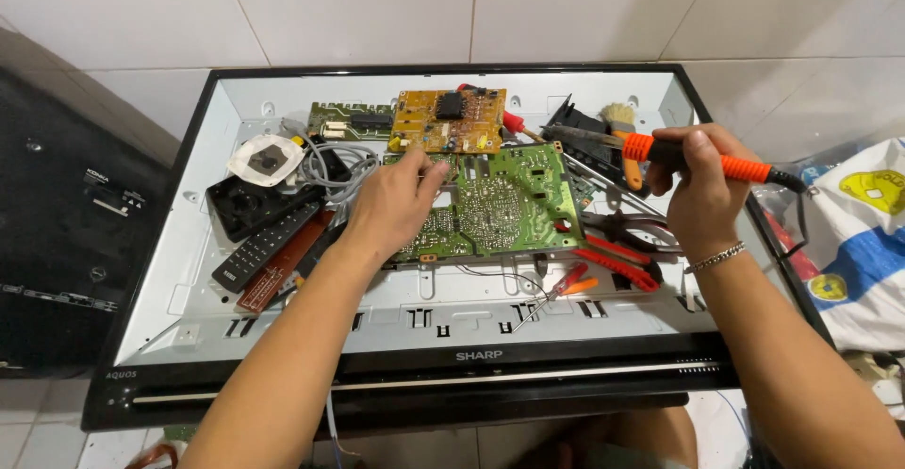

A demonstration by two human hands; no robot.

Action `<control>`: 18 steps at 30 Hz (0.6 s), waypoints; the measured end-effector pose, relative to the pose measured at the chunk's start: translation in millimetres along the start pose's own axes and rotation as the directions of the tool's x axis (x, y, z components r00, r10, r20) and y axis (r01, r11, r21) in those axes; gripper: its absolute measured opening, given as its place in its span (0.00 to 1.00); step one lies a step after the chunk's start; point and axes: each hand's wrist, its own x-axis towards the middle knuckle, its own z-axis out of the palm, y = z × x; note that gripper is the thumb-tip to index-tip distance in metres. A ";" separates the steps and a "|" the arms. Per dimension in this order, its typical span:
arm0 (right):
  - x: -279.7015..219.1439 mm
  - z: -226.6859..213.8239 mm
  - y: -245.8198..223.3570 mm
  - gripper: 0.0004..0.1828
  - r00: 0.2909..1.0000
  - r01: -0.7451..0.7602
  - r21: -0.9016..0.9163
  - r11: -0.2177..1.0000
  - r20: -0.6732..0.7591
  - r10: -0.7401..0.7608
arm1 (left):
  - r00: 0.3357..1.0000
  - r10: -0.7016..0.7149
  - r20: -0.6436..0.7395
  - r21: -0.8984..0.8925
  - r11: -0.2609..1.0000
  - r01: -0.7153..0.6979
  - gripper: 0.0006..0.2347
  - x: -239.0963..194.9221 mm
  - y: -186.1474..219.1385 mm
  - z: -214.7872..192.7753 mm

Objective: The person uses a soldering iron to work on a green circuit board placed on a disassembled television. They then use pliers to remove a component from the board.

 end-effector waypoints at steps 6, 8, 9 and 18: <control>4.4 -21.8 -4.9 0.22 0.997 0.040 -0.125 0.991 -0.059 -0.047 | 0.997 -0.015 -0.072 -0.042 0.999 0.012 0.16 0.5 -4.0 0.2; 16.9 -42.2 -18.9 0.20 0.988 0.057 -0.095 0.994 -0.137 -0.069 | 0.992 0.022 -0.122 -0.023 0.999 -0.025 0.14 4.1 -22.9 5.2; 20.5 -58.0 -25.0 0.20 0.976 0.081 -0.054 0.995 -0.197 -0.090 | 0.982 0.041 -0.184 0.001 0.999 -0.042 0.13 10.2 -30.5 13.0; -111.7 -266.6 -72.9 0.10 0.838 0.155 -0.833 0.530 -0.173 -0.517 | 0.933 0.231 -0.277 0.112 0.972 -0.207 0.09 -0.8 -50.5 9.1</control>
